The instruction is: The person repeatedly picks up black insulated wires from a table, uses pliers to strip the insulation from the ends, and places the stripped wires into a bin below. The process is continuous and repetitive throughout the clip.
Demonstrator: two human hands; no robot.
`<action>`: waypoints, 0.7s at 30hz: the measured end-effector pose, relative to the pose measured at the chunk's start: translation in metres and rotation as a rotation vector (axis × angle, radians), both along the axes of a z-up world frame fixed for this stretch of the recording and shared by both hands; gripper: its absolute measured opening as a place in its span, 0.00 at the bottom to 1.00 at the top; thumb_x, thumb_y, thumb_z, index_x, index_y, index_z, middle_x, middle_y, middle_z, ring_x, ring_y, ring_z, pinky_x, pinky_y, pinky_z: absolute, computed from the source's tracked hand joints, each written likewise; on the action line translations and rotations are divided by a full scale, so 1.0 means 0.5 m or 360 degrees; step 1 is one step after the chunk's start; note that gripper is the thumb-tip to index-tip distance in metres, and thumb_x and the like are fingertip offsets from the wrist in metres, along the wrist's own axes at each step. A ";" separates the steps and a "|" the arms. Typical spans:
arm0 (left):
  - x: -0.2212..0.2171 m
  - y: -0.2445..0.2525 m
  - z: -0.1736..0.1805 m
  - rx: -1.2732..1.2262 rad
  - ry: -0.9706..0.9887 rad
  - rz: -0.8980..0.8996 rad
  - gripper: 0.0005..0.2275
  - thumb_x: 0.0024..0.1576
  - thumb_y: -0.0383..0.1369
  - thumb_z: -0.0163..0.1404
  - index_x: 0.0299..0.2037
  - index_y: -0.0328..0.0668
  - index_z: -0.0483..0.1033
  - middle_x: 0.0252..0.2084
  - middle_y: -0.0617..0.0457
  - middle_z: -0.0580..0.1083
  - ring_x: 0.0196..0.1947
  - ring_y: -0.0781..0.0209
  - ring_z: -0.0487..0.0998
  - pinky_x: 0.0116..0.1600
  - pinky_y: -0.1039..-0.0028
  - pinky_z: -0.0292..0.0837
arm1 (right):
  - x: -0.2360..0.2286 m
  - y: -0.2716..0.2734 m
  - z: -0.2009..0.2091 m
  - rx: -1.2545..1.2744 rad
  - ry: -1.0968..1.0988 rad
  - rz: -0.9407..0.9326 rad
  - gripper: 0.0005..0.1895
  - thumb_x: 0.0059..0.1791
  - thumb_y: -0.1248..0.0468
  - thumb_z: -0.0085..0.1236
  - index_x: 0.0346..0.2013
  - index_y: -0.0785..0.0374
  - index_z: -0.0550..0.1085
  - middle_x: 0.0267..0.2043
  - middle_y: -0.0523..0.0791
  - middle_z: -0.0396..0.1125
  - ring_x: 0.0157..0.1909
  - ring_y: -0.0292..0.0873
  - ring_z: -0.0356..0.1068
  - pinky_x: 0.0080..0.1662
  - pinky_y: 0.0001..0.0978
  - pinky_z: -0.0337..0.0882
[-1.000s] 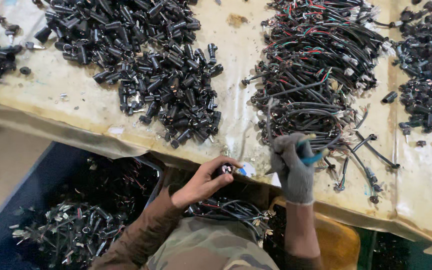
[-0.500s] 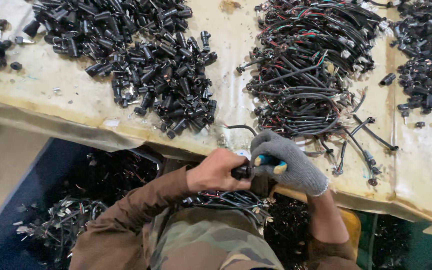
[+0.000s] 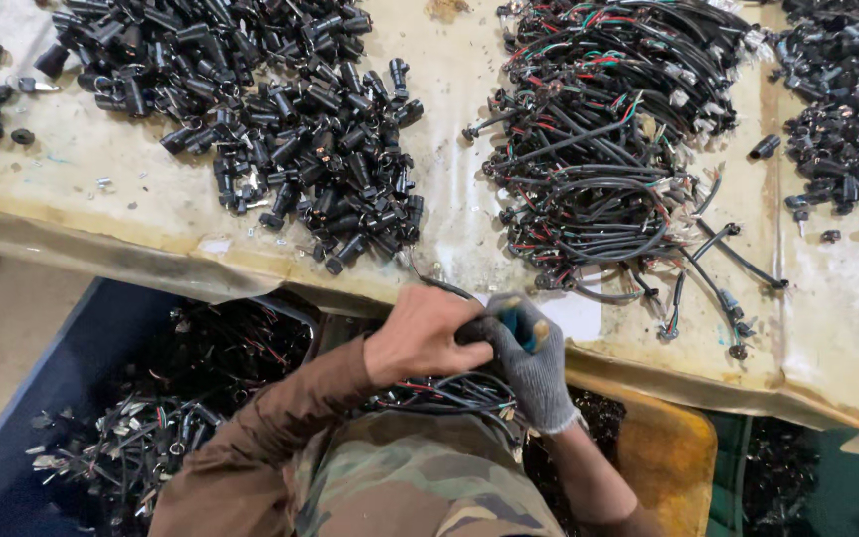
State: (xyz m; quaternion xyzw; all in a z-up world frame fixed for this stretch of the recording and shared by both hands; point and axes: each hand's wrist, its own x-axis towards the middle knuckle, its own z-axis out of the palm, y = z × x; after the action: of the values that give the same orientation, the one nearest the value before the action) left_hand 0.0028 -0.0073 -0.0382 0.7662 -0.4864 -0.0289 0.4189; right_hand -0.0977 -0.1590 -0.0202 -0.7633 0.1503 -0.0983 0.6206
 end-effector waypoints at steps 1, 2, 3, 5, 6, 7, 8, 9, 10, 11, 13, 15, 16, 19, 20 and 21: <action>-0.007 -0.002 0.002 -0.0051 0.0013 0.0016 0.13 0.46 0.41 0.59 0.28 0.40 0.75 0.22 0.44 0.73 0.26 0.40 0.76 0.30 0.55 0.68 | -0.006 -0.001 0.003 -0.0140 -0.0186 0.0008 0.05 0.49 0.72 0.60 0.37 0.63 0.74 0.42 0.45 0.69 0.42 0.38 0.68 0.45 0.26 0.70; -0.019 -0.001 0.002 -0.0099 0.0032 0.0024 0.12 0.46 0.40 0.59 0.30 0.40 0.76 0.22 0.44 0.73 0.26 0.40 0.76 0.30 0.55 0.68 | -0.020 -0.005 0.008 -0.0277 -0.0364 0.0008 0.06 0.49 0.70 0.61 0.38 0.62 0.72 0.44 0.45 0.68 0.44 0.39 0.68 0.46 0.26 0.70; -0.035 0.004 0.002 -0.0125 0.0051 0.0000 0.11 0.46 0.40 0.59 0.30 0.41 0.76 0.23 0.45 0.73 0.26 0.41 0.76 0.30 0.56 0.68 | -0.036 -0.007 0.015 -0.0415 -0.0541 0.0011 0.08 0.49 0.67 0.61 0.38 0.62 0.70 0.47 0.44 0.67 0.46 0.39 0.67 0.47 0.26 0.70; -0.060 0.003 0.001 -0.0205 0.0060 -0.0041 0.10 0.47 0.38 0.59 0.31 0.42 0.76 0.24 0.47 0.73 0.26 0.43 0.76 0.30 0.57 0.68 | -0.056 -0.023 0.033 0.0792 -0.0897 0.0090 0.13 0.50 0.59 0.63 0.34 0.57 0.65 0.41 0.41 0.63 0.33 0.36 0.60 0.36 0.25 0.64; -0.081 0.005 -0.004 -0.0269 0.0051 -0.0096 0.11 0.46 0.38 0.60 0.33 0.41 0.76 0.25 0.47 0.73 0.26 0.43 0.75 0.30 0.57 0.67 | -0.074 -0.025 0.039 0.1405 -0.1038 0.0131 0.16 0.51 0.55 0.63 0.32 0.55 0.63 0.38 0.39 0.62 0.27 0.34 0.57 0.30 0.24 0.61; -0.105 0.006 -0.009 -0.0333 0.0043 -0.0151 0.13 0.45 0.38 0.61 0.34 0.40 0.77 0.25 0.47 0.72 0.26 0.43 0.75 0.30 0.57 0.66 | -0.083 -0.024 0.038 0.1521 -0.0994 0.0220 0.20 0.50 0.50 0.62 0.32 0.55 0.61 0.35 0.39 0.59 0.25 0.34 0.54 0.29 0.25 0.58; -0.120 0.007 -0.013 -0.0396 0.0023 -0.0212 0.14 0.45 0.38 0.62 0.36 0.39 0.77 0.26 0.47 0.72 0.26 0.43 0.75 0.30 0.57 0.66 | -0.089 -0.017 0.034 0.1634 -0.0959 0.0311 0.24 0.50 0.45 0.61 0.32 0.55 0.59 0.33 0.40 0.57 0.23 0.34 0.52 0.29 0.26 0.56; -0.131 0.007 -0.018 -0.0369 0.0086 -0.0218 0.14 0.45 0.37 0.62 0.37 0.39 0.78 0.26 0.48 0.72 0.25 0.45 0.75 0.29 0.58 0.66 | -0.093 -0.014 0.032 0.1746 -0.0923 0.0404 0.28 0.49 0.40 0.61 0.32 0.55 0.57 0.31 0.40 0.55 0.21 0.33 0.49 0.28 0.28 0.53; -0.142 0.008 -0.023 -0.0338 0.0154 -0.0232 0.14 0.45 0.37 0.63 0.38 0.40 0.78 0.25 0.48 0.72 0.25 0.46 0.76 0.29 0.60 0.67 | -0.100 -0.005 0.028 0.1768 -0.0914 0.0396 0.27 0.51 0.40 0.60 0.31 0.55 0.58 0.29 0.39 0.55 0.21 0.34 0.50 0.27 0.28 0.54; -0.153 0.009 -0.027 -0.0305 0.0221 -0.0246 0.14 0.45 0.36 0.63 0.39 0.40 0.79 0.25 0.49 0.72 0.24 0.47 0.76 0.28 0.61 0.68 | -0.105 0.004 0.023 0.1789 -0.0905 0.0389 0.26 0.53 0.41 0.59 0.31 0.55 0.59 0.27 0.39 0.55 0.21 0.35 0.50 0.26 0.29 0.54; -0.172 0.011 -0.035 -0.0309 0.0324 -0.0205 0.12 0.45 0.36 0.64 0.35 0.40 0.77 0.25 0.49 0.72 0.24 0.48 0.76 0.28 0.62 0.69 | -0.119 0.020 0.022 0.1715 -0.0891 0.0283 0.26 0.54 0.41 0.59 0.29 0.55 0.60 0.23 0.38 0.53 0.20 0.35 0.50 0.25 0.31 0.54; -0.187 0.019 -0.042 -0.0358 0.0424 -0.0220 0.12 0.46 0.35 0.64 0.35 0.41 0.77 0.26 0.48 0.73 0.25 0.47 0.77 0.29 0.63 0.71 | -0.132 0.035 0.025 0.1533 -0.0867 0.0094 0.26 0.53 0.42 0.60 0.28 0.55 0.61 0.21 0.37 0.51 0.20 0.36 0.49 0.26 0.33 0.53; -0.186 0.021 -0.045 -0.0406 0.0462 -0.0261 0.12 0.47 0.34 0.64 0.38 0.41 0.78 0.28 0.48 0.73 0.27 0.47 0.78 0.30 0.63 0.72 | -0.132 0.039 0.027 0.1533 -0.0875 0.0134 0.25 0.53 0.43 0.60 0.28 0.55 0.61 0.21 0.38 0.52 0.21 0.37 0.50 0.26 0.33 0.54; -0.167 0.001 -0.052 -0.0402 0.0470 -0.0303 0.11 0.49 0.34 0.62 0.40 0.41 0.79 0.32 0.46 0.75 0.32 0.44 0.78 0.35 0.62 0.74 | -0.128 0.045 0.019 0.1352 -0.0860 0.0153 0.23 0.52 0.46 0.61 0.28 0.56 0.61 0.22 0.39 0.53 0.21 0.37 0.49 0.26 0.32 0.53; -0.159 -0.008 -0.051 -0.0375 0.0460 -0.0304 0.11 0.50 0.34 0.62 0.40 0.41 0.79 0.33 0.45 0.75 0.33 0.43 0.79 0.36 0.61 0.75 | -0.123 0.043 0.010 0.1183 -0.0822 0.0092 0.22 0.52 0.48 0.61 0.29 0.56 0.61 0.22 0.39 0.53 0.21 0.36 0.48 0.25 0.30 0.52; -0.149 -0.015 -0.047 -0.0163 0.0401 -0.0315 0.12 0.48 0.35 0.62 0.38 0.40 0.78 0.32 0.45 0.75 0.34 0.42 0.78 0.36 0.58 0.73 | -0.118 0.038 0.001 0.1015 -0.0781 0.0031 0.21 0.51 0.49 0.62 0.29 0.57 0.62 0.23 0.39 0.53 0.21 0.34 0.47 0.24 0.28 0.51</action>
State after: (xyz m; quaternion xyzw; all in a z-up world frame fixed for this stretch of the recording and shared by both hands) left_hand -0.0715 -0.0148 -0.0616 0.6825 -0.5039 -0.1410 0.5103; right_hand -0.1566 -0.1402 -0.0195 -0.4877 0.0134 -0.2203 0.8446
